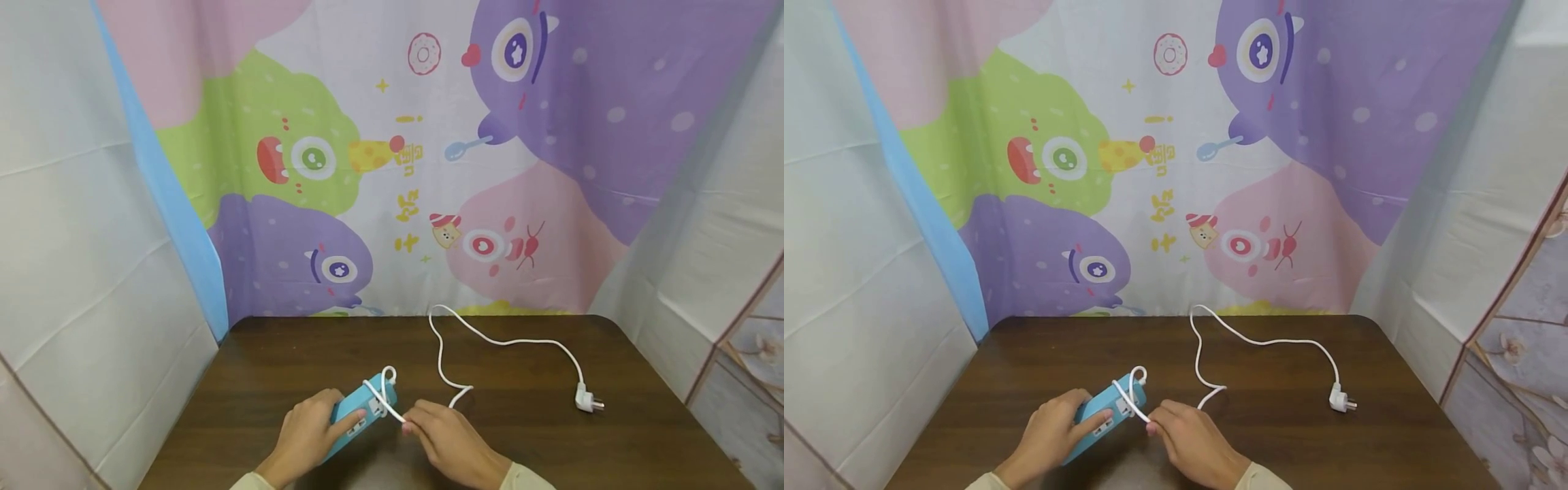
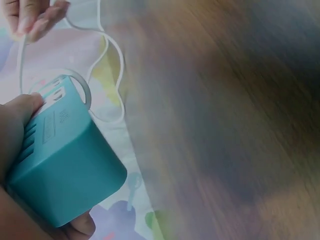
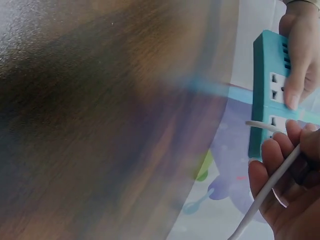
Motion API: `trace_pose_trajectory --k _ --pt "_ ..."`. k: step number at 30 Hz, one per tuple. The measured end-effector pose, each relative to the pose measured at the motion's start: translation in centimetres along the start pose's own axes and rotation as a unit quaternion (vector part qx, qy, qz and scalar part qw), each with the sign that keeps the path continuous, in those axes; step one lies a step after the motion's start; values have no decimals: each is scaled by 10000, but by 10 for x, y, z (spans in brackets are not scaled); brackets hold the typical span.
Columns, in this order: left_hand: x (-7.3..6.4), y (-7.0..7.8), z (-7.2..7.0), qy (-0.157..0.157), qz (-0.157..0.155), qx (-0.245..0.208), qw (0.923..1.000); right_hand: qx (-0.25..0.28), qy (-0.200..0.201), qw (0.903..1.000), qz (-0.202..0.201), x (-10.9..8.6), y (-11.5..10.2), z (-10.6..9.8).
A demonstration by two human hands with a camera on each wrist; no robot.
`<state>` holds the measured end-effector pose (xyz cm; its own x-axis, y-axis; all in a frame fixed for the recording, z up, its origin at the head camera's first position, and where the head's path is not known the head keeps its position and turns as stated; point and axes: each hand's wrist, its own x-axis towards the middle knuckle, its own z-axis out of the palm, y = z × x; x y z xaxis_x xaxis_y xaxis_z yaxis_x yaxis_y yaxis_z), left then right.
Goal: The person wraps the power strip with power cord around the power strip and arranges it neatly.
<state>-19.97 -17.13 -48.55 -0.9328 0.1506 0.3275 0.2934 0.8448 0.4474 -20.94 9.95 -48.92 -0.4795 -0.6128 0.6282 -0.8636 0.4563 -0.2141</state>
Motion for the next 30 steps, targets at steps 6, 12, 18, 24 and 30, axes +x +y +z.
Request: trace_pose_trajectory --k 6,12,18,24,30 --pt "0 5 -5 32 -380 -725 9966 -14 38 9999 -102 -3 1 0" --pt "1 6 -9 -109 -526 -1793 9823 42 59 9996 -260 -6 2 2" --pt "0 9 -13 -1091 -599 -3070 9435 390 -158 9989 -184 -9 5 4" --pt "-5 11 -13 -1536 -368 -3458 9249 553 -424 9974 -165 -13 6 5" --pt "-7 12 -10 -1543 -179 -3684 9166 847 -522 9947 -242 -15 6 4"
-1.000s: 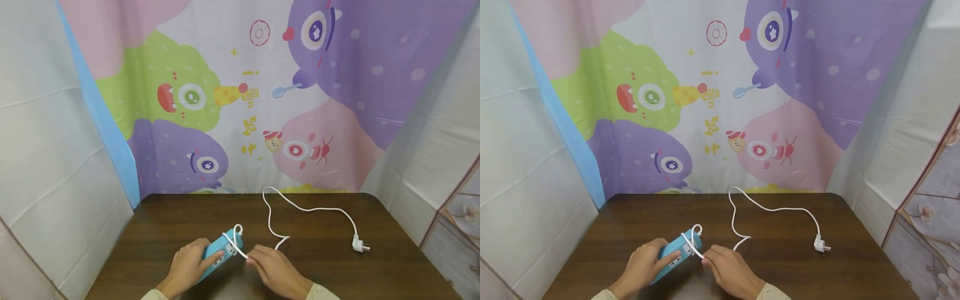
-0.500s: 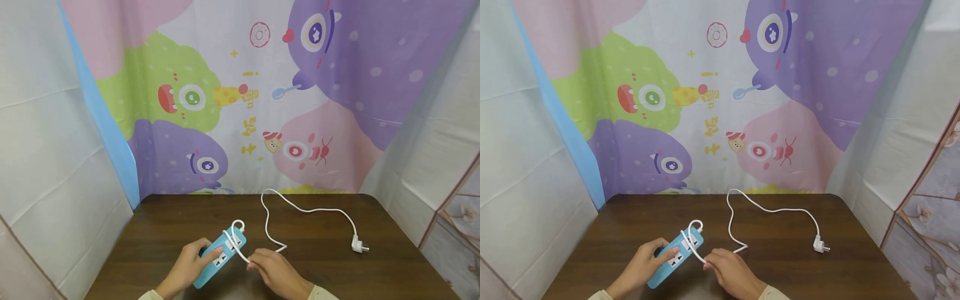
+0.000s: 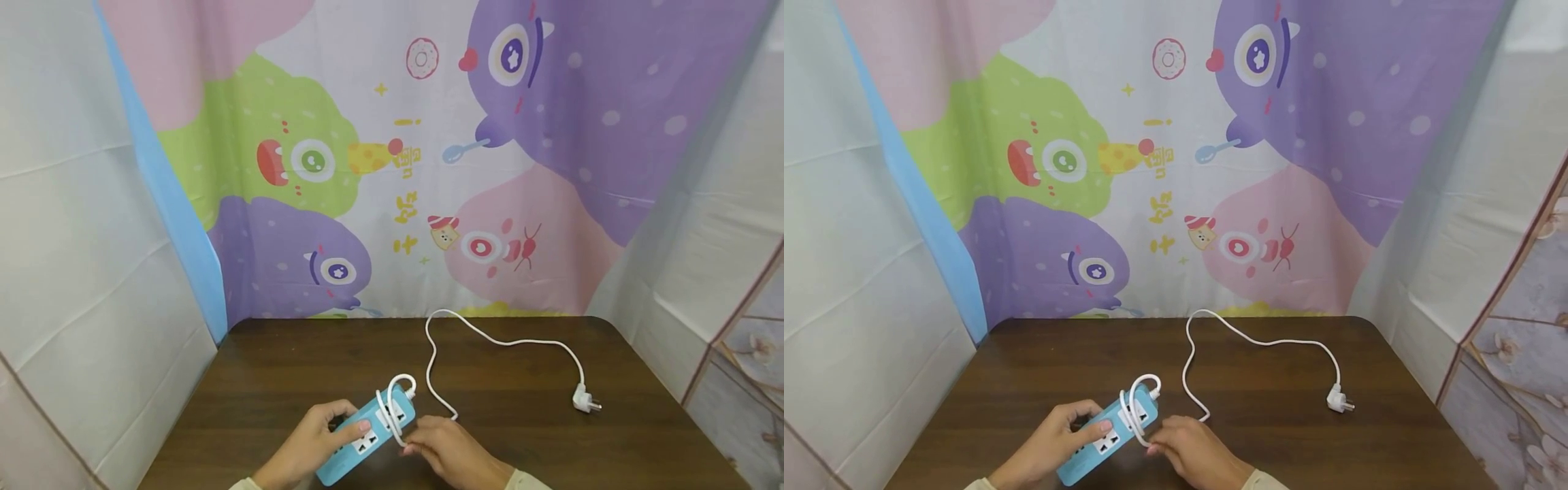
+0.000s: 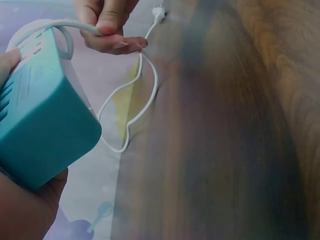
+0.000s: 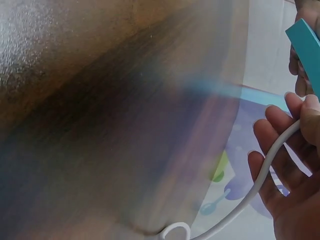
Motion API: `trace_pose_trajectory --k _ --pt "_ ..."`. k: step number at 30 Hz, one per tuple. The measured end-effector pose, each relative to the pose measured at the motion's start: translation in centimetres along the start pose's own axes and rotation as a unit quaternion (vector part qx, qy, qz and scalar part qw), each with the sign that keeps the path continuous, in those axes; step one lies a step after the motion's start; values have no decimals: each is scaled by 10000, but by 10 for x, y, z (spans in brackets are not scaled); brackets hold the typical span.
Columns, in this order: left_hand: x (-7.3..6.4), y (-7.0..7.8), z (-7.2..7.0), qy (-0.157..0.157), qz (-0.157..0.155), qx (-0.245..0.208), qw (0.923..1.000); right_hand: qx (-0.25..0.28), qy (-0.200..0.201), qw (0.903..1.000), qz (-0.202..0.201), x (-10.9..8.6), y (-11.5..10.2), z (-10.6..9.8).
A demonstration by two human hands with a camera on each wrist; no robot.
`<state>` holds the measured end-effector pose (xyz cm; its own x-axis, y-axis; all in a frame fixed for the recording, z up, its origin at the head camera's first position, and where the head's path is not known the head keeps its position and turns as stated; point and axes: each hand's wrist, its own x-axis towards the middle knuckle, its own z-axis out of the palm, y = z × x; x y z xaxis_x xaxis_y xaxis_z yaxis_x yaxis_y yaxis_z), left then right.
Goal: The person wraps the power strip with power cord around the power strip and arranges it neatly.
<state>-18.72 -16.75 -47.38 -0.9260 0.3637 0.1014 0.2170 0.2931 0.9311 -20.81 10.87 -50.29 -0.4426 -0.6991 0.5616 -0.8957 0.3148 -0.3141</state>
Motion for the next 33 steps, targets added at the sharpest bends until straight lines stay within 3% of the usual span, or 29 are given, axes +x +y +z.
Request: trace_pose_trajectory --k 7,10,14,17,21,26,30,33 --pt "-1 -1 4 8 66 -380 9993 651 -5 9979 25 2 -1 0" --pt "-1 -1 4 -175 124 -440 9988 656 -147 9977 74 1 0 1" --pt "-1 1 4 -770 256 -422 9958 -139 -184 9997 24 -5 4 3" --pt "-1 2 4 -1371 334 -568 9884 -807 40 9965 -202 -10 7 4" --pt "-2 3 4 -2008 520 -647 9761 -873 218 9944 -561 -9 10 2" --pt "1 5 7 -2234 1461 499 9624 -863 -351 9915 -911 -2 12 -3" --pt "3 8 13 -2044 2093 1794 9393 -1228 -518 9878 -810 -1 12 -2" --pt "3 8 17 -1799 2303 2621 9197 -1513 -373 9852 -710 -2 12 0"
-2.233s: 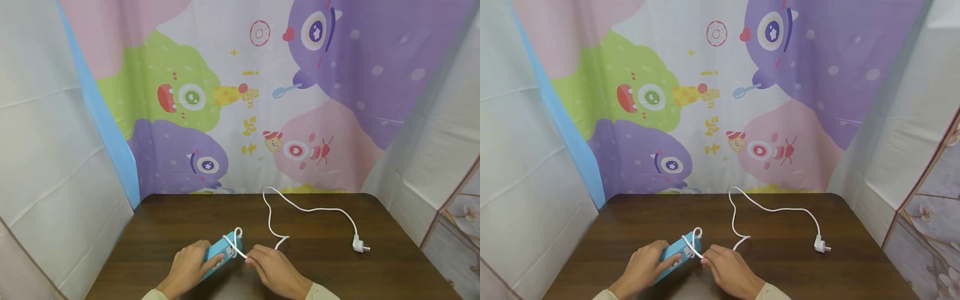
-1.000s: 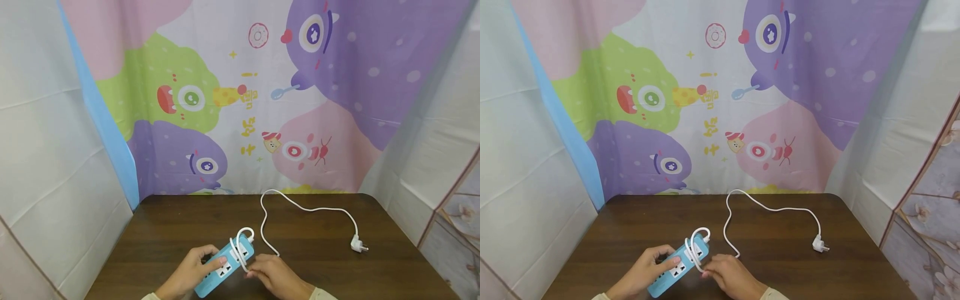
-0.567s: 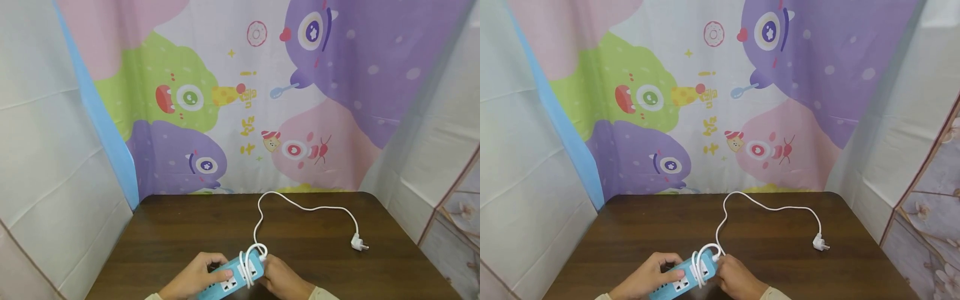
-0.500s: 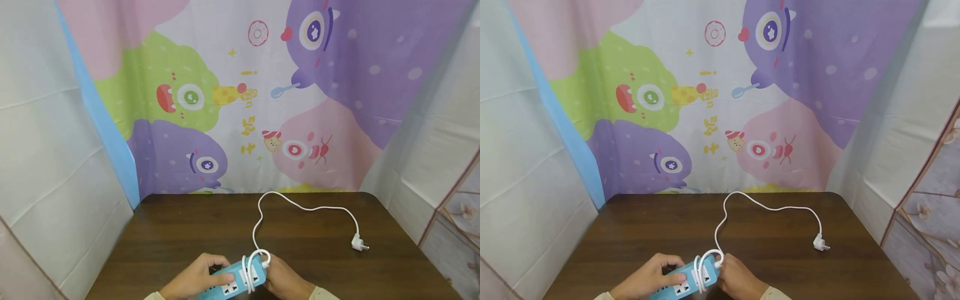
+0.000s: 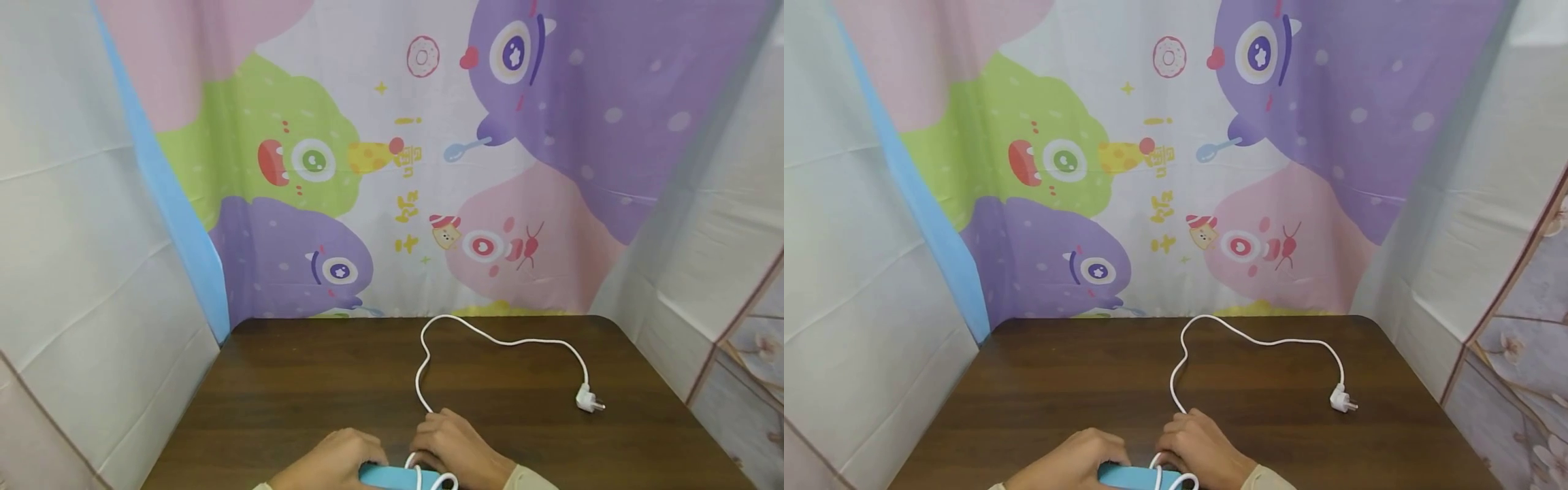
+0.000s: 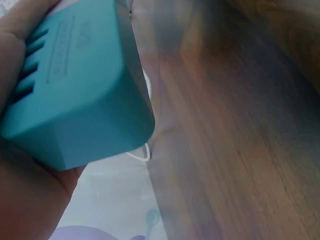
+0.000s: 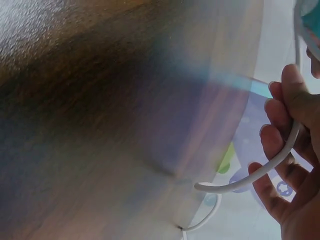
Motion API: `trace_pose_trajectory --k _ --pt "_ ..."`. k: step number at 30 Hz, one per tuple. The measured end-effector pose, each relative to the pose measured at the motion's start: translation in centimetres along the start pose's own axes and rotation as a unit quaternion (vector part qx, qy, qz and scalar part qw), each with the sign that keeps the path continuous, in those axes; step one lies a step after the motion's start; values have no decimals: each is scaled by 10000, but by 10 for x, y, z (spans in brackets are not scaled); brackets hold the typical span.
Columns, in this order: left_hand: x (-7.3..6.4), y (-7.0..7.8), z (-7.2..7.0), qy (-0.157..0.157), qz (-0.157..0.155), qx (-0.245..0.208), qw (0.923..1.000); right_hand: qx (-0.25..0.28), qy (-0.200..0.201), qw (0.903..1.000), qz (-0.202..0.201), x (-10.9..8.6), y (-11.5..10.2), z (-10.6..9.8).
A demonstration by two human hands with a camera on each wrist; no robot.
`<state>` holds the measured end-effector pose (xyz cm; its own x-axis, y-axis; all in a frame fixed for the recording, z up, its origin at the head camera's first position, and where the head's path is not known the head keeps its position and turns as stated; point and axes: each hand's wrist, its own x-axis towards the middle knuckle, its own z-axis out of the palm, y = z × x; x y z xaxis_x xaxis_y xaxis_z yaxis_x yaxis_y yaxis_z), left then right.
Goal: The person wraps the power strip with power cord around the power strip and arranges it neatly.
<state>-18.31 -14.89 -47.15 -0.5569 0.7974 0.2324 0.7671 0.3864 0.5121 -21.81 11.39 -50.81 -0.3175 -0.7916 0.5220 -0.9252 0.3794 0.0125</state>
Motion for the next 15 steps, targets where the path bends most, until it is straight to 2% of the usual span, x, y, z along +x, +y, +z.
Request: trace_pose_trajectory --k 5,9,12,15 --pt "-2 -1 2 57 6 694 9976 -337 301 9990 -38 2 3 -1" --pt "-4 -1 2 119 -66 1092 9939 -412 404 9983 -30 7 3 -4" --pt "-4 0 2 121 -253 1243 9918 -215 358 9988 252 9 1 -7" --pt "-5 0 2 87 -567 1438 9879 35 362 9975 609 13 -1 -10"
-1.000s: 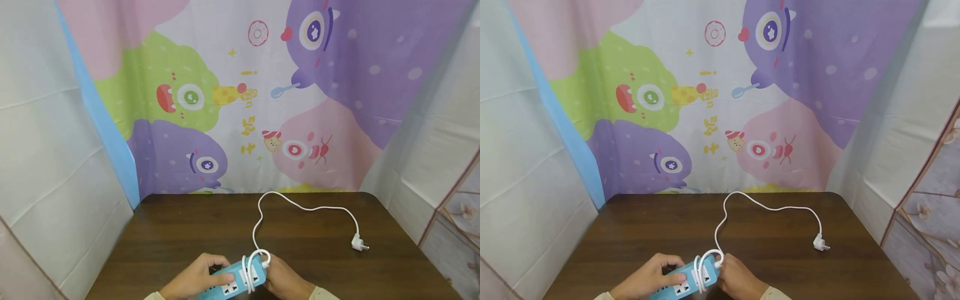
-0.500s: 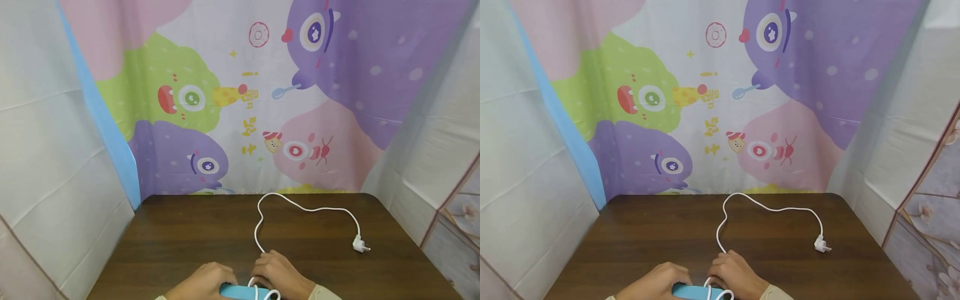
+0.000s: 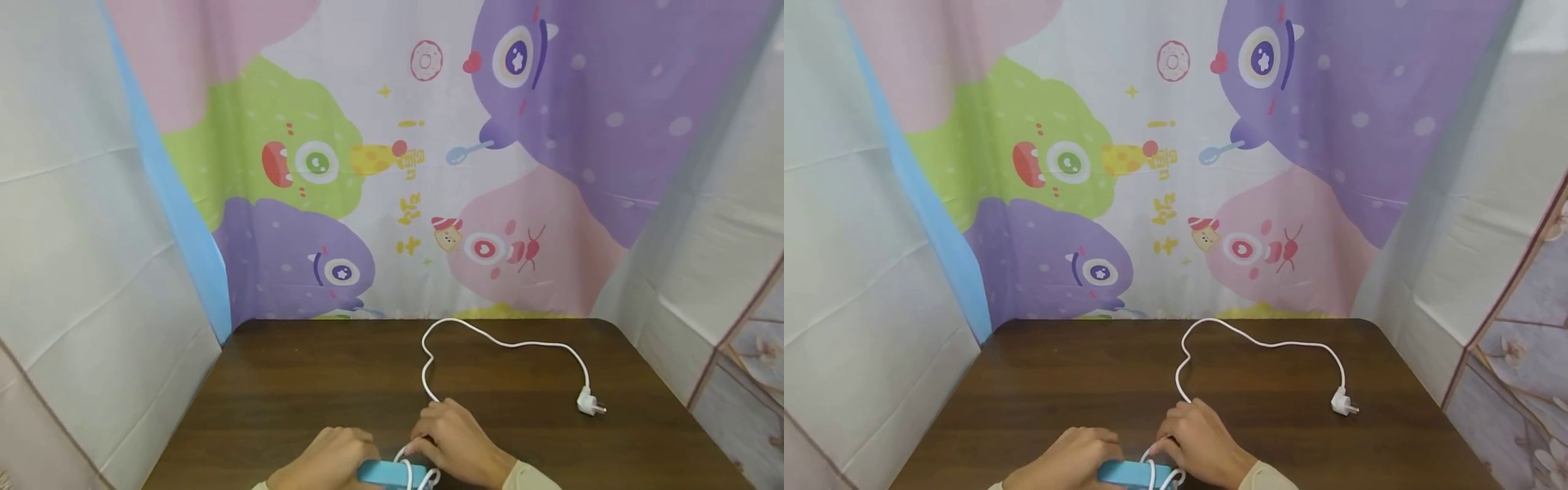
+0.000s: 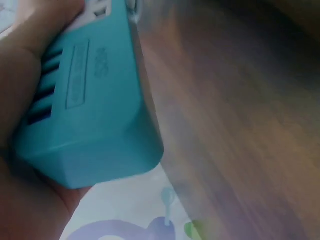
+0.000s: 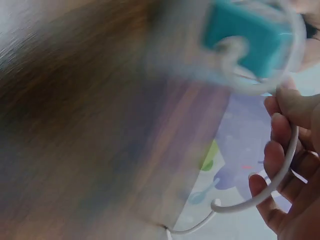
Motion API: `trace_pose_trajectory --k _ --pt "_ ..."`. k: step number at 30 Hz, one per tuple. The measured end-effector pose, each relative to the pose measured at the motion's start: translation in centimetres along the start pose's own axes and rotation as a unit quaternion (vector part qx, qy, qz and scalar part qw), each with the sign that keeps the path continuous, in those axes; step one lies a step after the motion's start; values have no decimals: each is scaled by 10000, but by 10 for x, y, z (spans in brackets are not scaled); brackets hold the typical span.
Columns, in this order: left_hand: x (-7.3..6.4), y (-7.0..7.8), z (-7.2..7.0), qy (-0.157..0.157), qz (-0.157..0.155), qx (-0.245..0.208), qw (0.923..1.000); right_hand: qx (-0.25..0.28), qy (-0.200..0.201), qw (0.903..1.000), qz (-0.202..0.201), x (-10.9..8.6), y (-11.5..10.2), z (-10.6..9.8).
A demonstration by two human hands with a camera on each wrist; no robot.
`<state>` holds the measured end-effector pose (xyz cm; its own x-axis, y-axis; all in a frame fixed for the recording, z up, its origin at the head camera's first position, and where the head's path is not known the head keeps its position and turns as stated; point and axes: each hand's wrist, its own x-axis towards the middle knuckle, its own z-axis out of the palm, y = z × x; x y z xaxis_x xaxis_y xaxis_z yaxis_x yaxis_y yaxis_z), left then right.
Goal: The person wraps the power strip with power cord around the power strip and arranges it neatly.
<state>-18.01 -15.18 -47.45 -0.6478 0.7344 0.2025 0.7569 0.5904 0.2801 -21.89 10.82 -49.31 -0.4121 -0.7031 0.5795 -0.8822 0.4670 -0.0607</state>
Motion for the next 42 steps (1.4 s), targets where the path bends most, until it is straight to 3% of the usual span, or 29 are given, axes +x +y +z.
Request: trace_pose_trajectory --k 4,8,14,25,37,42 --pt "-2 -1 3 83 -424 233 9988 -43 94 9999 122 4 -4 -2" --pt "-4 -3 6 314 -658 479 9962 -145 226 9996 80 5 -9 -3" --pt "-6 -8 6 728 -1158 987 9857 -146 365 9992 61 7 -15 -5" --pt "-4 -6 9 1324 -1533 1232 9715 -71 273 9993 265 6 -17 -7" --pt "0 -5 4 1850 -2367 176 9536 506 82 9976 466 1 -20 -5" --pt "3 -4 2 2050 -2735 -350 9391 865 22 9947 558 -1 -20 -6"
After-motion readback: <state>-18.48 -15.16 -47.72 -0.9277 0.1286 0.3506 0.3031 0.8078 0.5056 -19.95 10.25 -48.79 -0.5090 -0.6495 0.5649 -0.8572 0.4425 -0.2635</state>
